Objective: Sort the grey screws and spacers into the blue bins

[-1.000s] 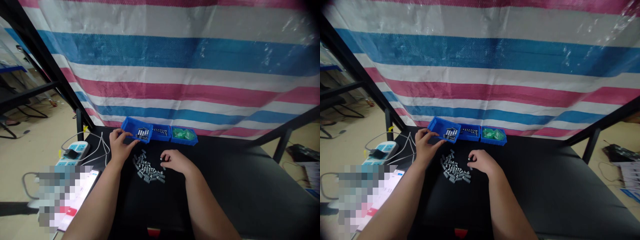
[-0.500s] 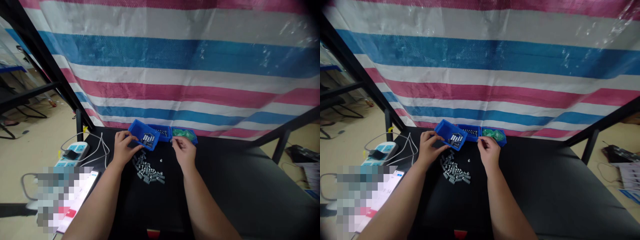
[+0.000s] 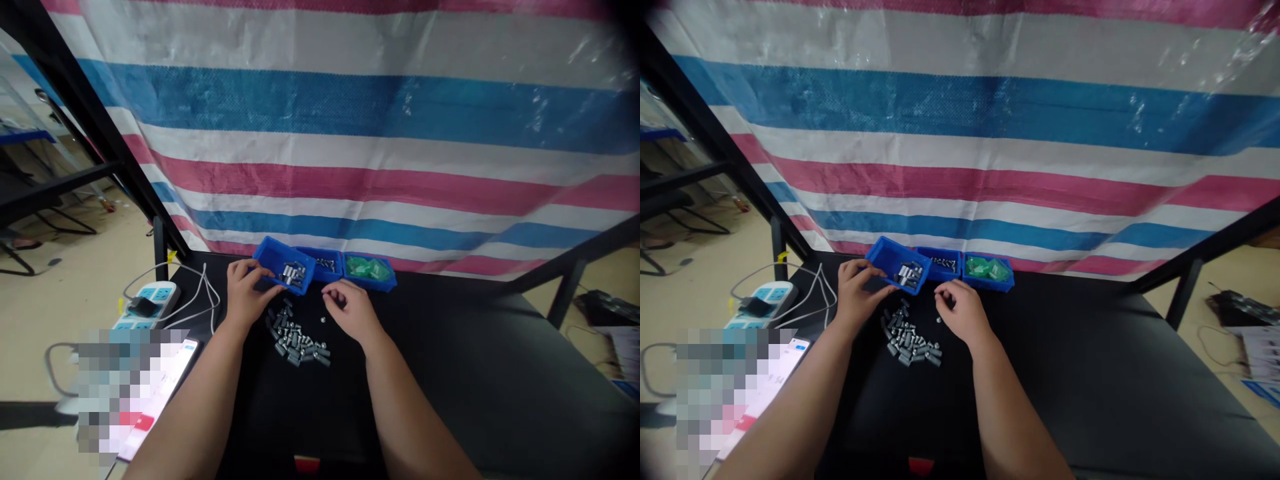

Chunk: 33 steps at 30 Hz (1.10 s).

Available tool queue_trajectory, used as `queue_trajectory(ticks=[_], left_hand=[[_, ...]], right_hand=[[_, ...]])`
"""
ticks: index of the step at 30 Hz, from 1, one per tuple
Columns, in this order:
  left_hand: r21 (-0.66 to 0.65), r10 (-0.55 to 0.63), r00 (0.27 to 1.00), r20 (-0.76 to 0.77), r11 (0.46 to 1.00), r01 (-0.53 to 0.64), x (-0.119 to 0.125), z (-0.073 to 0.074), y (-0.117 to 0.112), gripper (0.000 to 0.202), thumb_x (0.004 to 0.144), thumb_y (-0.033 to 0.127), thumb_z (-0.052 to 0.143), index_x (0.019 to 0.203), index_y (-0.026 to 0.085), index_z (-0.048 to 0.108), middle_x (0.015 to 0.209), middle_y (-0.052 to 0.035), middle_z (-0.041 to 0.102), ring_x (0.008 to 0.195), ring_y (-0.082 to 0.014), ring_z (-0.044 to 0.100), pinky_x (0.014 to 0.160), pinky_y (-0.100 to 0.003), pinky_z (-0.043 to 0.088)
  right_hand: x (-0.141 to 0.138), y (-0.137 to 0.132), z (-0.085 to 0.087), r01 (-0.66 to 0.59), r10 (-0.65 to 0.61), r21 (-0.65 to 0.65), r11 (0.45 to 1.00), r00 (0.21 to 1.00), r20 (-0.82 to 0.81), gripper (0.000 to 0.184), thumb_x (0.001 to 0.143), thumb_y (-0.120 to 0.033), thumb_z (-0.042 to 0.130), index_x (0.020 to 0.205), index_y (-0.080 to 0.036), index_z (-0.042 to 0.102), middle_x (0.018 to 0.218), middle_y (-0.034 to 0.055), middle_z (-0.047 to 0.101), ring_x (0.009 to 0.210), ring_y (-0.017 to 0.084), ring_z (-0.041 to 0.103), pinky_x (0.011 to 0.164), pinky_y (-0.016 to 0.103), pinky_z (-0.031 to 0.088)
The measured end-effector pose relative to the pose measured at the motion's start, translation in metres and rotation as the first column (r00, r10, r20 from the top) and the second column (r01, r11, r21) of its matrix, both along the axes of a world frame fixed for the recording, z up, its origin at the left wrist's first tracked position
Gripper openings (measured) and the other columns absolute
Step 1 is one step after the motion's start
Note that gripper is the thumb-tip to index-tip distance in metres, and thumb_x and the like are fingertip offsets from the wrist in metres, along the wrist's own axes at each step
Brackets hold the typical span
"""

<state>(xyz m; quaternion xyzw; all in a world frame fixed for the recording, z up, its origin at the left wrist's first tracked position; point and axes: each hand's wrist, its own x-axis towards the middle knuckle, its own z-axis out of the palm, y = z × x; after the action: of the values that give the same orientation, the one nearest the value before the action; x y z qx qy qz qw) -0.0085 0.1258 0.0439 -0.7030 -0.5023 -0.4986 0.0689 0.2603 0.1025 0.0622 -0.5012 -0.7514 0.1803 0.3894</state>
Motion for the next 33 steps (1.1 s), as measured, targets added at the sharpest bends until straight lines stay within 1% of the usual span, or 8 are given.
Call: queue_trajectory(ticks=[2, 4, 6, 7, 13, 22, 29, 33], left_hand=[[0.023, 0.057, 0.998, 0.023, 0.998, -0.057, -0.004, -0.001, 0.002, 0.034, 0.070, 0.052, 0.086, 0.089, 0.025, 0.074, 0.102, -0.0061, 0.061, 0.105, -0.0282, 0.055, 0.097, -0.048, 0.043], [0.034, 0.099, 0.994, 0.045, 0.994, -0.101, -0.006, -0.002, 0.003, 0.033, 0.071, 0.051, 0.086, 0.088, 0.025, 0.074, 0.100, -0.0061, 0.060, 0.105, -0.0284, 0.054, 0.098, -0.048, 0.042], [0.029, 0.130, 0.990, 0.061, 0.991, -0.132, -0.007, -0.002, 0.004, 0.032, 0.071, 0.050, 0.085, 0.087, 0.024, 0.074, 0.099, -0.0061, 0.059, 0.105, -0.0287, 0.054, 0.099, -0.048, 0.042], [0.024, 0.140, 0.988, 0.066, 0.990, -0.142, -0.007, -0.003, 0.004, 0.032, 0.071, 0.050, 0.085, 0.087, 0.024, 0.074, 0.098, -0.0060, 0.059, 0.105, -0.0288, 0.054, 0.099, -0.048, 0.042], [0.015, 0.154, 0.984, 0.085, 0.988, -0.156, -0.006, -0.003, 0.004, 0.032, 0.072, 0.049, 0.085, 0.087, 0.024, 0.073, 0.096, -0.0056, 0.059, 0.103, -0.0288, 0.054, 0.100, -0.049, 0.042], [0.010, 0.137, 0.987, 0.085, 0.990, -0.138, -0.004, -0.004, 0.004, 0.033, 0.071, 0.050, 0.086, 0.088, 0.024, 0.073, 0.097, -0.0058, 0.059, 0.106, -0.0294, 0.052, 0.099, -0.049, 0.043], [-0.016, 0.129, 0.988, 0.087, 0.992, -0.128, -0.002, -0.003, 0.002, 0.032, 0.071, 0.048, 0.086, 0.088, 0.025, 0.073, 0.098, -0.0054, 0.059, 0.107, -0.0293, 0.052, 0.100, -0.049, 0.042], [-0.004, 0.131, 0.987, 0.091, 0.991, -0.132, -0.002, -0.004, 0.002, 0.033, 0.070, 0.049, 0.086, 0.088, 0.025, 0.073, 0.097, -0.0050, 0.059, 0.107, -0.0286, 0.052, 0.101, -0.048, 0.041]], right_hand=[[0.006, -0.003, 0.003, -0.134, 0.163, -0.300, 0.944, 0.984, 0.075, 0.009, 0.084, -0.030, 0.069, 0.081, -0.022, 0.071, 0.069, -0.0015, 0.064, 0.061, 0.014, 0.058, 0.058, 0.026, 0.042], [0.009, -0.007, 0.006, -0.197, 0.310, -0.560, 0.805, 0.944, 0.112, 0.019, 0.074, -0.036, 0.080, 0.074, -0.021, 0.069, 0.065, -0.0026, 0.066, 0.058, 0.013, 0.058, 0.054, 0.025, 0.038], [0.009, -0.011, 0.006, -0.180, 0.386, -0.684, 0.707, 0.909, 0.160, 0.026, 0.062, -0.037, 0.089, 0.071, -0.022, 0.069, 0.067, -0.0023, 0.069, 0.059, 0.014, 0.060, 0.053, 0.025, 0.036], [0.007, -0.013, 0.005, -0.156, 0.400, -0.700, 0.696, 0.895, 0.198, 0.029, 0.057, -0.036, 0.091, 0.071, -0.022, 0.070, 0.068, -0.0022, 0.070, 0.060, 0.015, 0.061, 0.053, 0.025, 0.036], [-0.005, -0.016, -0.005, -0.083, 0.397, -0.670, 0.738, 0.856, 0.332, 0.027, 0.053, -0.026, 0.091, 0.070, -0.024, 0.071, 0.074, -0.0018, 0.071, 0.062, 0.016, 0.060, 0.053, 0.026, 0.035], [-0.009, -0.014, -0.006, -0.010, 0.247, -0.565, 0.825, 0.906, 0.344, 0.027, 0.061, -0.009, 0.073, 0.082, -0.026, 0.073, 0.081, -0.0014, 0.069, 0.070, 0.015, 0.059, 0.058, 0.024, 0.035], [-0.009, -0.014, -0.010, -0.059, 0.265, -0.594, 0.802, 0.927, 0.265, 0.023, 0.063, -0.008, 0.070, 0.080, -0.024, 0.071, 0.074, -0.0023, 0.067, 0.066, 0.015, 0.060, 0.057, 0.023, 0.037], [0.001, -0.010, -0.012, -0.168, 0.274, -0.615, 0.770, 0.958, 0.082, 0.020, 0.067, -0.012, 0.073, 0.083, -0.022, 0.069, 0.072, -0.0022, 0.068, 0.064, 0.014, 0.061, 0.060, 0.023, 0.043]])
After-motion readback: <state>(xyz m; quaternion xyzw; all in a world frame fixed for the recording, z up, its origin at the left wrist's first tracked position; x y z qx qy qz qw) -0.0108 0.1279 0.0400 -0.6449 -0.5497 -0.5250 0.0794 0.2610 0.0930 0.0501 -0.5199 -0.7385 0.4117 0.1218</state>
